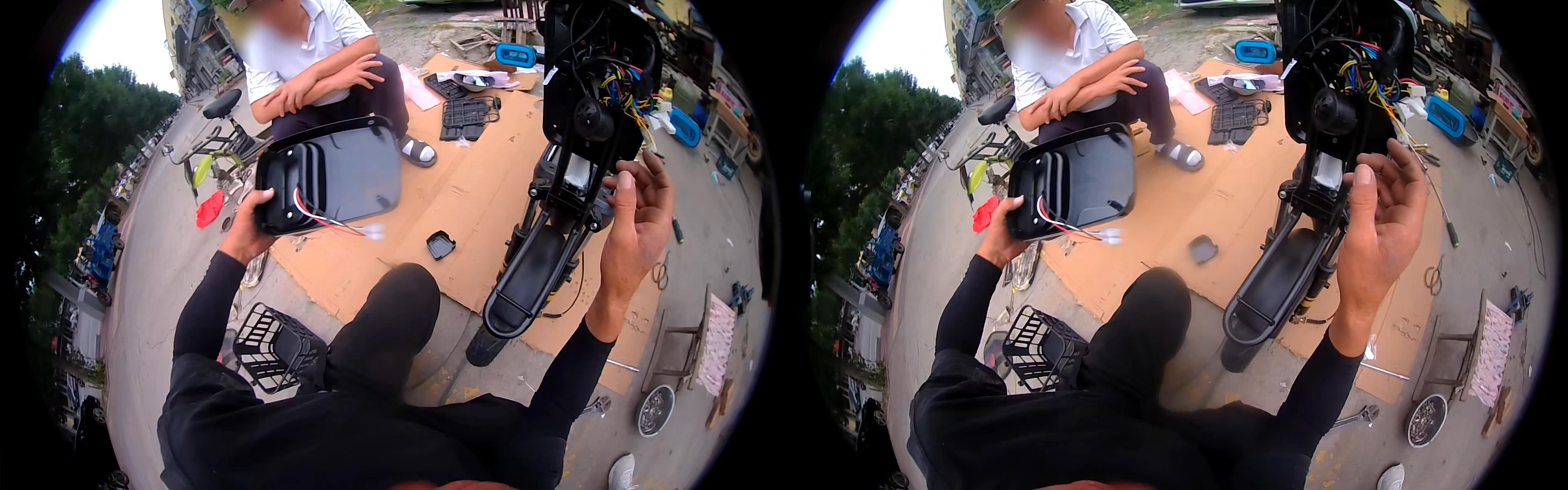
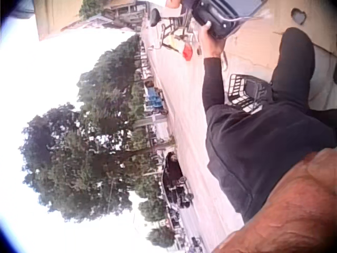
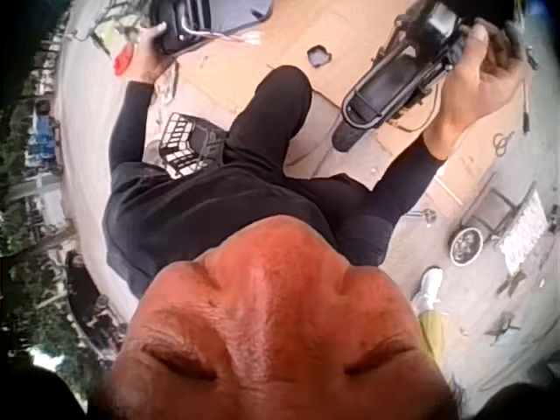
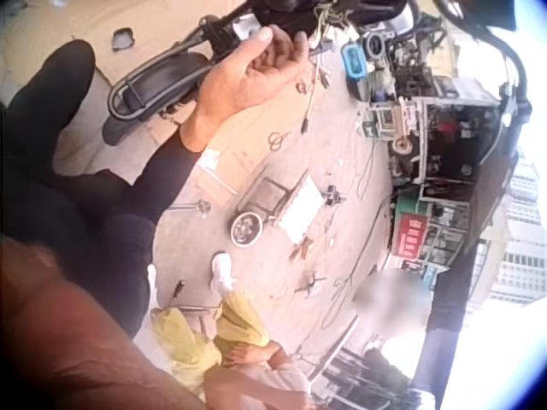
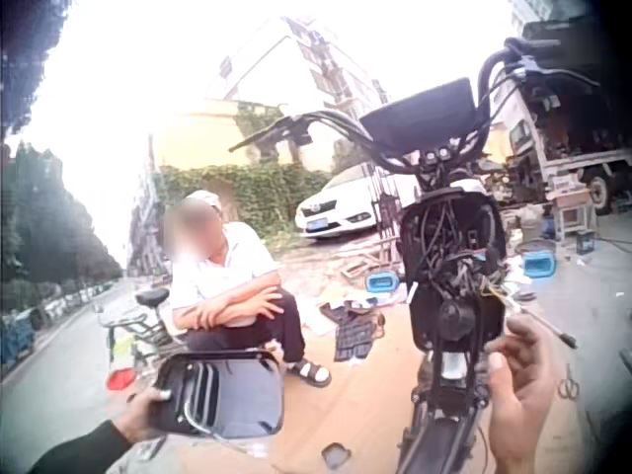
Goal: The person connects electrical wires to a headlight unit, then mounts the headlight onto the front of a scooter. They secure the unit in place and test the light by turning it on and off.
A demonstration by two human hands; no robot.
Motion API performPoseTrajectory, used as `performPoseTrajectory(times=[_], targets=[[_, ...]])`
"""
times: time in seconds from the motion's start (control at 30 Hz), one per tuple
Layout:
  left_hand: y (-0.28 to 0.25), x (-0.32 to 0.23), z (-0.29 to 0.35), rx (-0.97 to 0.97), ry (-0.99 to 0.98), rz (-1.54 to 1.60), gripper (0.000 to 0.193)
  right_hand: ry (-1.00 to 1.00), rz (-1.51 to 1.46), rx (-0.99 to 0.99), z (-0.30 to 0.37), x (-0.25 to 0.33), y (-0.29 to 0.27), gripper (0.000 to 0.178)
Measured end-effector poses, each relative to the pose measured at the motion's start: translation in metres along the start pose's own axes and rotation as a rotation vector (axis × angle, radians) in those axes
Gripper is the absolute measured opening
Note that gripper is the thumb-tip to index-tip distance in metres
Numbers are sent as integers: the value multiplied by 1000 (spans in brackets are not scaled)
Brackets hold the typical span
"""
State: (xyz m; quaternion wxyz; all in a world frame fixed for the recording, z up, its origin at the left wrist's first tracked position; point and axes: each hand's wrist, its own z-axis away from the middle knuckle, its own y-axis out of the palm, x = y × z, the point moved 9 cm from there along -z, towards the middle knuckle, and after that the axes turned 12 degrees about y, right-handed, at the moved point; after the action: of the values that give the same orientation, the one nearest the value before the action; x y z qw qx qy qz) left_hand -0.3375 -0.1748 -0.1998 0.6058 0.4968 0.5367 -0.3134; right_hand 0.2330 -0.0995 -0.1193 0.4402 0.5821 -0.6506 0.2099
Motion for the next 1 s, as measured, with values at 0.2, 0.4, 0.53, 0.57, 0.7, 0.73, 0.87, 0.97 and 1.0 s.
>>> performPoseTrajectory(times=[0.2,0.4,0.53,0.57,0.7,0.73,0.87,0.97,1.0], targets=[[148,5,3,224,-23,79,40,75,247,348,25,3,27,34],[228,19,24,283,-141,78,37,-107,358,543,43,36,10,15],[238,34,22,395,-221,76,30,-294,472,588,70,59,18,22],[245,34,24,391,-238,79,31,-327,539,623,77,60,20,24],[253,32,23,444,-271,56,38,-536,834,526,104,67,41,45],[258,30,27,443,-295,51,40,-634,948,436,107,73,45,54],[280,31,31,532,-361,93,50,-1059,1074,267,151,95,65,53],[282,35,51,617,-412,11,56,-999,1155,274,147,79,70,41],[287,44,53,679,-441,32,59,-1008,1136,259,147,77,66,39]])
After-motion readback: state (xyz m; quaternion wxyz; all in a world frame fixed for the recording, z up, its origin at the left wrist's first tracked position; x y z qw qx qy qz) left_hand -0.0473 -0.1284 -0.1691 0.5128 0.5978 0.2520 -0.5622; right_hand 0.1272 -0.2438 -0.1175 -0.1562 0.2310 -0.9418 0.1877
